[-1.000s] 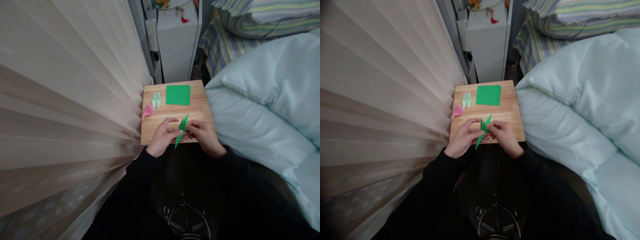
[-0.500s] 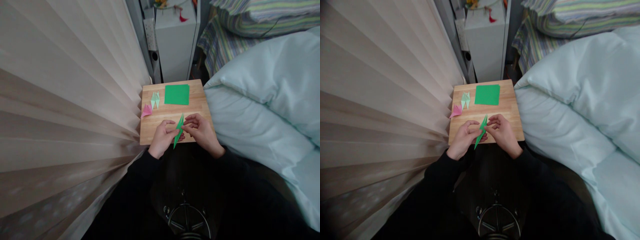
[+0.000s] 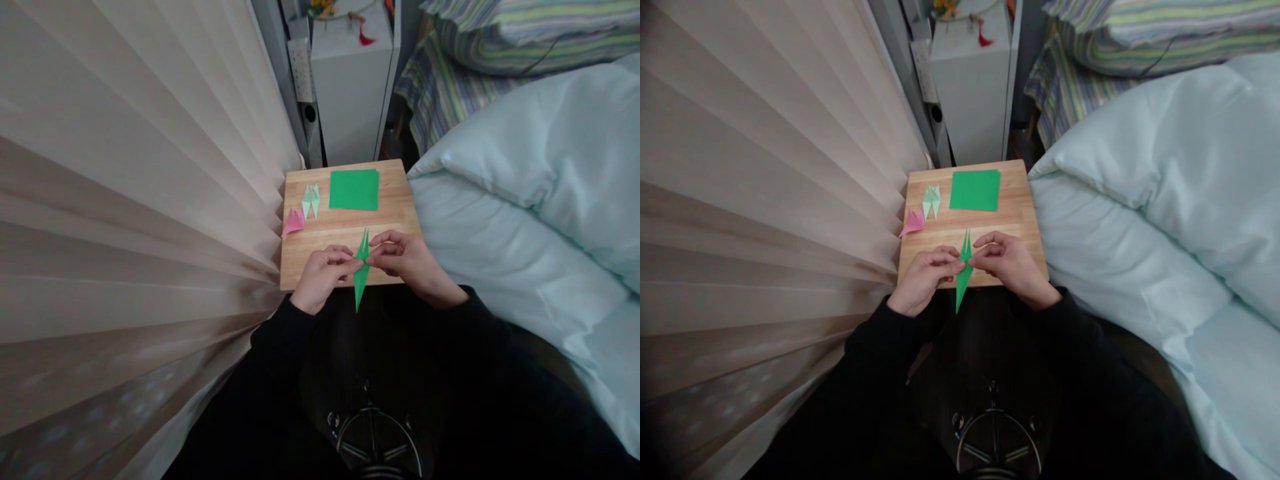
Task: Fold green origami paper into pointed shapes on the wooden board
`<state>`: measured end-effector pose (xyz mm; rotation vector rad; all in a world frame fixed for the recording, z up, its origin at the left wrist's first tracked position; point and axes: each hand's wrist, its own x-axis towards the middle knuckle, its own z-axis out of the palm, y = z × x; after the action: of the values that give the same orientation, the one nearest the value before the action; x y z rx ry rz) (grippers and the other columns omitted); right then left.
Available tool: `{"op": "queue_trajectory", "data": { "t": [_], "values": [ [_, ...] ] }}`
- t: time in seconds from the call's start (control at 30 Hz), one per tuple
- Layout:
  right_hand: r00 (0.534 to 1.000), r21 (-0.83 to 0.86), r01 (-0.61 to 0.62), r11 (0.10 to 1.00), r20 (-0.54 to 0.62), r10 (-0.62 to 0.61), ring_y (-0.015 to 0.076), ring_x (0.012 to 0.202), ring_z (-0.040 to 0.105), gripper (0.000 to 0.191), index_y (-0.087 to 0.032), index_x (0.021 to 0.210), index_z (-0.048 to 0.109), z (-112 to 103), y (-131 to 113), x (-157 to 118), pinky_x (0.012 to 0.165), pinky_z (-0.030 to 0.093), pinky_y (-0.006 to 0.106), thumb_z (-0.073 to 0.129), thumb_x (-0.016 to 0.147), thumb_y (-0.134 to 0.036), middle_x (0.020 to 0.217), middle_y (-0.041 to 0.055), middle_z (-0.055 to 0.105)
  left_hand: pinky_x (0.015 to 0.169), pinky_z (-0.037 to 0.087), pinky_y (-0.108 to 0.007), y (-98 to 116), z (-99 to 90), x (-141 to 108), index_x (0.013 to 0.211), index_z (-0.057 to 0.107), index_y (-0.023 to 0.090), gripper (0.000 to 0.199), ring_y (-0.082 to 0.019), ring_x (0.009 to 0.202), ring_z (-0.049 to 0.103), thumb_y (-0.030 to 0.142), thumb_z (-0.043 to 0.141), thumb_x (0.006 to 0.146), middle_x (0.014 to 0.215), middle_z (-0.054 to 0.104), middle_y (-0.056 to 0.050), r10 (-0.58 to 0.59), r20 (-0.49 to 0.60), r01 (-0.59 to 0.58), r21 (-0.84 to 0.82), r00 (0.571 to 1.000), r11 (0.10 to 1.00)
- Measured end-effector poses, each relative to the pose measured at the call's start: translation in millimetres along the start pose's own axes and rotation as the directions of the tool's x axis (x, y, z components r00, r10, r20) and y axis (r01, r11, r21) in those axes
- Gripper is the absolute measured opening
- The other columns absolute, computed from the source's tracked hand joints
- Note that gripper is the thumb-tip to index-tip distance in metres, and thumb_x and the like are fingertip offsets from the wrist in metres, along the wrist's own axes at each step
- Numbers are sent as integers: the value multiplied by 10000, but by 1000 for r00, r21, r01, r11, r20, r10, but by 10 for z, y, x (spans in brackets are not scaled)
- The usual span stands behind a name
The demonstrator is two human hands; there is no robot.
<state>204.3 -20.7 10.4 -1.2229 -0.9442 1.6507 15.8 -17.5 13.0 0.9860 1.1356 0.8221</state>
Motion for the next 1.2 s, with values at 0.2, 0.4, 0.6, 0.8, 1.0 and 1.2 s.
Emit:
{"op": "queue_trajectory", "data": {
  "t": [0.2,0.4,0.6,0.8,1.0,1.2],
  "values": [
    [988,16,-77,997,135,74,57,488,449,433,-189,887,623,-18,-25,-42,459,254,210,929,608,-312,626,-68,640,552,458,-194,66,18,-32,765,713,146,282,-80,576,584,376,873,735,693,650,3,-178,160,205,-170,971,964],
    [987,-6,-50,999,154,51,61,497,455,394,-187,827,623,11,-22,-52,472,294,215,911,687,-417,595,-79,566,472,430,-143,83,27,-3,787,639,136,179,-56,503,568,234,781,836,662,591,26,-342,217,394,-278,914,876],
    [984,69,-70,995,168,58,57,508,452,376,-197,834,622,34,-49,-84,477,309,218,918,680,-371,664,-70,585,385,312,-76,65,14,2,812,616,111,109,6,423,402,75,699,872,655,490,53,-380,373,530,-533,847,659],
    [984,116,-131,985,136,115,62,551,480,373,-189,805,599,69,-142,-122,487,324,204,914,648,-313,684,-64,589,350,322,-67,83,31,-2,863,626,100,243,-3,395,408,80,442,1019,674,520,10,-483,424,640,-563,767,523],
    [993,17,-39,999,113,37,65,488,465,276,-200,794,574,26,-143,-93,462,331,214,821,686,-259,601,-76,562,314,288,-61,151,74,-1,840,616,86,290,2,369,402,116,412,1044,673,556,-15,-540,429,686,-531,724,497],
    [996,-146,74,986,68,-65,83,466,477,266,-212,808,572,-33,-63,-45,430,339,224,799,702,-302,566,-75,554,323,297,-40,155,81,-16,833,624,76,292,12,376,418,82,410,1031,679,557,-21,-547,411,676,-554,730,486]
  ]
}}
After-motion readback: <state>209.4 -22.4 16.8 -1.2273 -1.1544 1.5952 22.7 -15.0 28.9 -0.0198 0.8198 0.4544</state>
